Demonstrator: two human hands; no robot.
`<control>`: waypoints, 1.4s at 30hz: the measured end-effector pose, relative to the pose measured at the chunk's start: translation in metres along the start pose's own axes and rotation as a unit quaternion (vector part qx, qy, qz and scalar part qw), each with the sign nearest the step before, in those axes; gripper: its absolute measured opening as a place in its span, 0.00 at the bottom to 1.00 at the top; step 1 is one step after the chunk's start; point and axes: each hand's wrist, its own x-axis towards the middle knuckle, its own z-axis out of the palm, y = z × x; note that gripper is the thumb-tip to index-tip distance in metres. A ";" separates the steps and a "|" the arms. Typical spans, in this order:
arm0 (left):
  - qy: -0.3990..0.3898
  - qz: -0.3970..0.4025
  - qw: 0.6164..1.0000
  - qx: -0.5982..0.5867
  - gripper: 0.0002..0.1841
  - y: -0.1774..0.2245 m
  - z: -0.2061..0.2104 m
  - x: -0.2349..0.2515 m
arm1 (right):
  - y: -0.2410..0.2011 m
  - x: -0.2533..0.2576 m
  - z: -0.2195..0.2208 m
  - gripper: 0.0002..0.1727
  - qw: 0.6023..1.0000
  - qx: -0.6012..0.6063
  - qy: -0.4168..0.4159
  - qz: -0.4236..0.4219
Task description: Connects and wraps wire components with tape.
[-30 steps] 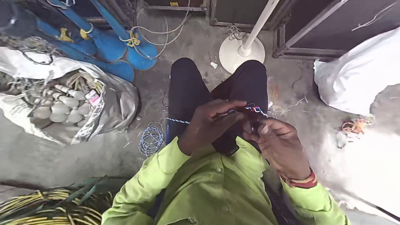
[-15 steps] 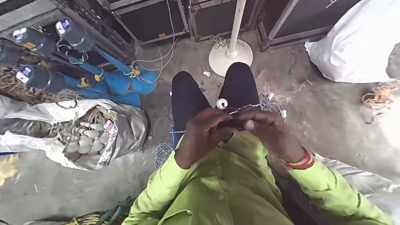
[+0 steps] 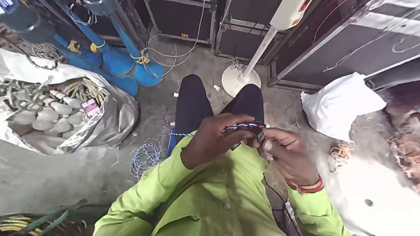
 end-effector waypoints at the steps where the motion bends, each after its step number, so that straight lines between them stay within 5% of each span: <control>1: 0.007 0.000 1.000 -0.012 0.15 0.001 0.000 -0.002 | -0.002 -0.001 0.004 0.15 0.999 -0.031 0.019 -0.009; 6: 0.014 0.004 0.998 -0.060 0.13 0.007 -0.002 -0.017 | -0.003 -0.008 0.022 0.15 0.981 -0.159 0.088 -0.067; 11: 0.059 0.040 0.997 0.034 0.11 0.010 -0.003 -0.018 | -0.001 -0.001 0.034 0.12 0.957 -0.241 0.111 -0.117; 26: -0.011 0.195 0.933 0.302 0.11 0.004 -0.005 -0.018 | -0.008 -0.006 0.032 0.13 0.968 -0.205 0.128 -0.064; 35: 0.011 0.012 1.000 -0.012 0.14 0.015 -0.002 -0.015 | -0.004 -0.004 0.021 0.15 0.991 -0.093 0.085 -0.035; 42: 0.013 -0.008 0.999 -0.038 0.23 0.011 0.002 -0.015 | 0.001 -0.001 0.022 0.11 0.985 -0.130 0.091 -0.070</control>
